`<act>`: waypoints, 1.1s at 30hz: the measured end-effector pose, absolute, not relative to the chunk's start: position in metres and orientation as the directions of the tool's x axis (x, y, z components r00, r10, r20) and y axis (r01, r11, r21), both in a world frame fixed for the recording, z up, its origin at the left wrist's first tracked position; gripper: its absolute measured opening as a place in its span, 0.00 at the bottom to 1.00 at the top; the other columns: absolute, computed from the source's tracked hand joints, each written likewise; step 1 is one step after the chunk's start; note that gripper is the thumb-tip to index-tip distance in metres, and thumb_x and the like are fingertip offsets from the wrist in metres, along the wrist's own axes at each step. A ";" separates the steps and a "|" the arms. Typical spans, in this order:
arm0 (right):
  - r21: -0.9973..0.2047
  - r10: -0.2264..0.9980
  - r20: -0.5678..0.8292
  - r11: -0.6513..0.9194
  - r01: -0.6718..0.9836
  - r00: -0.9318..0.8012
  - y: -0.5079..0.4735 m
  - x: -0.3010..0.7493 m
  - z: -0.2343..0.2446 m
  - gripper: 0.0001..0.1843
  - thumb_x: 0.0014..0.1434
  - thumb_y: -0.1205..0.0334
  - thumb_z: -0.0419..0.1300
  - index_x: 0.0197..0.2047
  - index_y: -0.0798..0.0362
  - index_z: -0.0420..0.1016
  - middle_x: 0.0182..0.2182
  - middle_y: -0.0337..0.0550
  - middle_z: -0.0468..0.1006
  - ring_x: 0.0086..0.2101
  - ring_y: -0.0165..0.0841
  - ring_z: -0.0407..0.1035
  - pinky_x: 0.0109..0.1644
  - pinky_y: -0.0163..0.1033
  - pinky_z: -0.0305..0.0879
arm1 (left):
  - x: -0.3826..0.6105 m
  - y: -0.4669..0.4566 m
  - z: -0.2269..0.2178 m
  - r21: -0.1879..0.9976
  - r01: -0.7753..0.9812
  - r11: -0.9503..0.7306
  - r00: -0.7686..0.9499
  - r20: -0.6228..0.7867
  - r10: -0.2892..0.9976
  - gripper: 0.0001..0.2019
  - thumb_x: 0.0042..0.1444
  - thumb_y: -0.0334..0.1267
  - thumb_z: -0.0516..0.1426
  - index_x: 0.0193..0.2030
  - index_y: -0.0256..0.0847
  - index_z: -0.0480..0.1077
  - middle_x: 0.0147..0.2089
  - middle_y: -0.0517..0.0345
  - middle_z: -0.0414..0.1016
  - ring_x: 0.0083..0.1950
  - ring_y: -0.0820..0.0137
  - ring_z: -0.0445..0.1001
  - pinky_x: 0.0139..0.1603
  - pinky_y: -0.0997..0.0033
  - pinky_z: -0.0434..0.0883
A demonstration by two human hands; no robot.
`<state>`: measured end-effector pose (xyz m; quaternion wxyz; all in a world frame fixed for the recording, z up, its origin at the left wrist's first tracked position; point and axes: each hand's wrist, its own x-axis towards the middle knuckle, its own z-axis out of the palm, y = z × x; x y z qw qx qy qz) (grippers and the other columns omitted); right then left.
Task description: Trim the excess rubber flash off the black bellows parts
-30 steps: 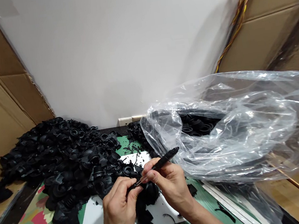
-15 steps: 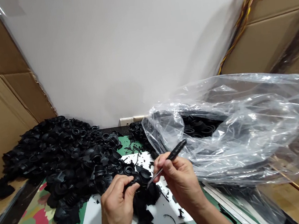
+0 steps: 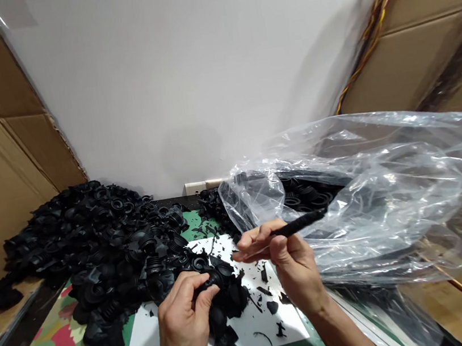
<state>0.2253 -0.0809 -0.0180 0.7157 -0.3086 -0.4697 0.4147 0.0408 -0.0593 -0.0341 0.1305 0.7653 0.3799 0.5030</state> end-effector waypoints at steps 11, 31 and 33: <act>-0.836 0.773 0.530 0.544 0.065 0.348 -0.087 0.224 -0.015 0.17 0.64 0.45 0.50 0.38 0.51 0.67 0.31 0.41 0.77 0.23 0.31 0.74 0.28 0.38 0.72 | 0.041 -0.060 -0.033 0.537 0.452 -0.712 0.207 0.713 0.670 0.01 0.54 0.31 0.60 0.34 0.40 0.72 0.31 0.58 0.76 0.30 0.73 0.75 0.28 0.79 0.71; -0.771 0.701 0.635 0.600 0.214 0.325 -0.082 0.229 -0.013 0.15 0.66 0.49 0.50 0.37 0.51 0.68 0.32 0.44 0.75 0.32 0.34 0.73 0.35 0.40 0.71 | 0.038 -0.055 -0.039 0.657 0.459 -0.598 0.124 0.619 0.776 0.06 0.53 0.41 0.61 0.31 0.41 0.74 0.31 0.57 0.77 0.29 0.69 0.76 0.27 0.76 0.74; -0.773 0.703 0.632 0.603 0.196 0.328 -0.081 0.230 -0.013 0.16 0.66 0.48 0.50 0.38 0.51 0.68 0.34 0.45 0.76 0.33 0.35 0.73 0.36 0.41 0.71 | 0.036 -0.054 -0.039 0.635 0.467 -0.615 0.126 0.641 0.757 0.07 0.53 0.42 0.61 0.32 0.41 0.74 0.31 0.57 0.77 0.29 0.69 0.76 0.28 0.76 0.74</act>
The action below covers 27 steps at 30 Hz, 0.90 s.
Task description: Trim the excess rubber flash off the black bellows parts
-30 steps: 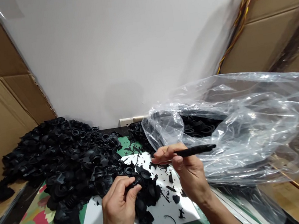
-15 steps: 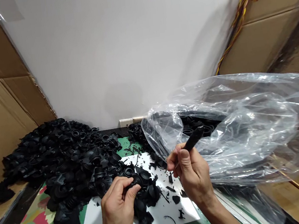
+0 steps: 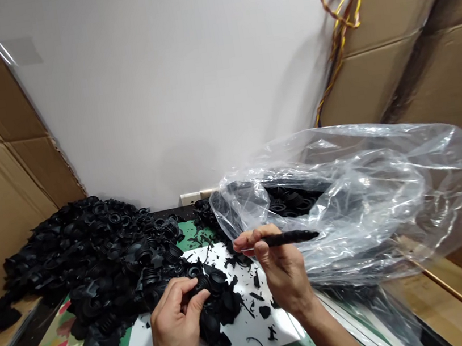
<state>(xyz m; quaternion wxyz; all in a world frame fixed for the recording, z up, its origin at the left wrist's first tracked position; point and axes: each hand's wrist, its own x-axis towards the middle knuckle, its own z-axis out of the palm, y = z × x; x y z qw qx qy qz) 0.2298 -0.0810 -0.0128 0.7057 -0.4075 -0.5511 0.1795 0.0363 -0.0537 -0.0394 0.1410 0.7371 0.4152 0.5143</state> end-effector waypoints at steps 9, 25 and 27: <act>-0.724 0.671 0.684 0.581 0.371 0.285 -0.076 0.225 -0.012 0.13 0.64 0.54 0.51 0.33 0.52 0.66 0.25 0.41 0.71 0.24 0.32 0.68 0.29 0.36 0.66 | 0.039 -0.051 -0.032 0.437 0.541 -0.719 0.185 0.772 0.608 0.08 0.54 0.41 0.60 0.39 0.42 0.73 0.36 0.57 0.73 0.23 0.75 0.68 0.24 0.75 0.70; -0.714 0.709 0.682 0.591 0.377 0.181 -0.075 0.213 -0.018 0.24 0.63 0.43 0.48 0.31 0.53 0.72 0.26 0.44 0.75 0.26 0.33 0.68 0.30 0.36 0.65 | 0.037 -0.065 -0.017 0.501 0.592 -0.631 0.119 0.721 0.683 0.10 0.51 0.44 0.60 0.39 0.44 0.77 0.34 0.58 0.70 0.33 0.68 0.73 0.32 0.71 0.72; -0.800 0.778 0.597 0.561 0.212 0.197 -0.073 0.209 -0.019 0.26 0.62 0.39 0.48 0.32 0.53 0.71 0.25 0.44 0.74 0.26 0.32 0.69 0.29 0.36 0.65 | 0.040 -0.066 -0.011 0.581 0.533 -0.615 0.064 0.698 0.714 0.12 0.48 0.46 0.62 0.37 0.44 0.77 0.34 0.58 0.71 0.31 0.68 0.73 0.30 0.71 0.71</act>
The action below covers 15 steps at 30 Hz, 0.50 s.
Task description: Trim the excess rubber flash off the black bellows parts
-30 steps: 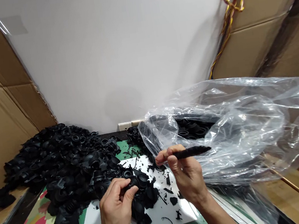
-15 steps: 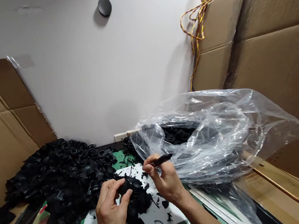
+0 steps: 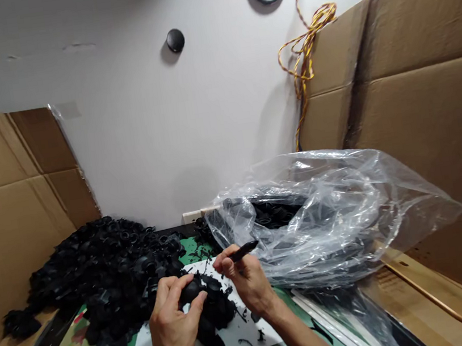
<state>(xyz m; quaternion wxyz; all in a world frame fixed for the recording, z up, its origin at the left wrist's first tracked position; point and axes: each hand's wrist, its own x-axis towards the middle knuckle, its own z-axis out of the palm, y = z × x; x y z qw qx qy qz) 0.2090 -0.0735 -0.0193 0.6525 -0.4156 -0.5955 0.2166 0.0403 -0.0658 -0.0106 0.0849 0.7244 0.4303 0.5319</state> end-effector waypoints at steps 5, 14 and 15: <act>-0.854 0.869 0.480 0.494 -0.164 0.118 -0.071 0.199 -0.015 0.27 0.57 0.33 0.50 0.33 0.51 0.63 0.26 0.44 0.75 0.23 0.32 0.71 0.25 0.36 0.67 | 0.062 -0.054 0.020 0.915 0.080 -0.395 -0.150 0.403 0.903 0.23 0.40 0.55 0.64 0.38 0.38 0.77 0.23 0.60 0.73 0.21 0.72 0.67 0.17 0.75 0.63; -0.525 0.502 0.851 0.817 0.239 0.152 -0.091 0.196 -0.015 0.17 0.66 0.50 0.46 0.34 0.50 0.67 0.26 0.44 0.74 0.29 0.36 0.71 0.32 0.41 0.68 | 0.163 -0.017 0.088 0.896 -0.103 -0.432 0.250 0.443 0.861 0.15 0.45 0.38 0.61 0.41 0.35 0.77 0.30 0.56 0.78 0.21 0.75 0.70 0.17 0.77 0.64; -0.506 0.477 0.862 0.826 0.247 0.172 -0.092 0.198 -0.015 0.16 0.66 0.51 0.46 0.34 0.50 0.67 0.26 0.44 0.74 0.29 0.35 0.71 0.32 0.41 0.68 | 0.178 -0.011 0.090 0.900 -0.077 -0.429 0.313 0.431 0.847 0.14 0.41 0.33 0.63 0.38 0.36 0.78 0.31 0.55 0.79 0.22 0.74 0.72 0.17 0.77 0.64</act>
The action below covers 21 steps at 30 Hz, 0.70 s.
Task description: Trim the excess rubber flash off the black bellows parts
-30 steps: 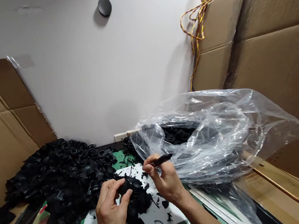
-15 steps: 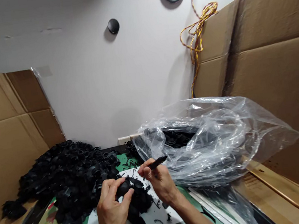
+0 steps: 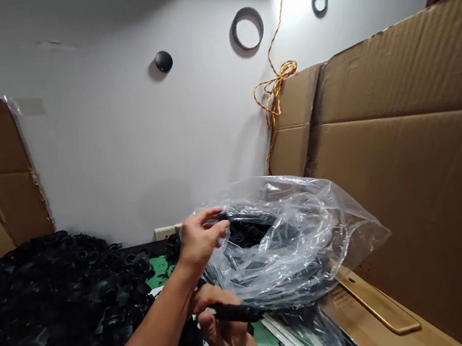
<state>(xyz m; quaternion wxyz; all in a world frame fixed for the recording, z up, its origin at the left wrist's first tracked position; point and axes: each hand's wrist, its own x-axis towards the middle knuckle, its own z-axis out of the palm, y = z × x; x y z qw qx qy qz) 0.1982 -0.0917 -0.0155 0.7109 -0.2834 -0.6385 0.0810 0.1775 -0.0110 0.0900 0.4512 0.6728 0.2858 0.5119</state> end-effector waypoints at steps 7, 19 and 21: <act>-0.582 0.447 0.783 0.773 0.254 0.432 -0.089 0.227 -0.008 0.12 0.67 0.55 0.47 0.37 0.50 0.67 0.33 0.44 0.74 0.31 0.35 0.73 0.33 0.42 0.70 | 0.199 0.022 0.070 0.886 0.117 -0.449 0.460 0.353 0.815 0.15 0.42 0.28 0.62 0.40 0.38 0.79 0.31 0.56 0.80 0.29 0.70 0.75 0.26 0.74 0.70; -0.657 0.540 0.753 0.654 0.375 0.376 -0.084 0.235 -0.005 0.23 0.65 0.42 0.45 0.35 0.49 0.71 0.40 0.47 0.74 0.45 0.41 0.68 0.52 0.52 0.62 | 0.071 -0.023 0.022 0.569 0.580 -0.583 0.613 0.167 0.772 0.07 0.44 0.31 0.59 0.19 0.46 0.74 0.22 0.61 0.75 0.26 0.68 0.70 0.29 0.71 0.61; -0.652 0.545 0.758 0.652 0.387 0.357 -0.084 0.234 -0.004 0.23 0.65 0.42 0.45 0.36 0.49 0.72 0.41 0.47 0.74 0.47 0.42 0.67 0.53 0.52 0.61 | 0.069 -0.031 0.015 0.524 0.613 -0.591 0.614 0.154 0.774 0.06 0.46 0.31 0.59 0.23 0.46 0.75 0.26 0.59 0.77 0.30 0.65 0.71 0.31 0.70 0.61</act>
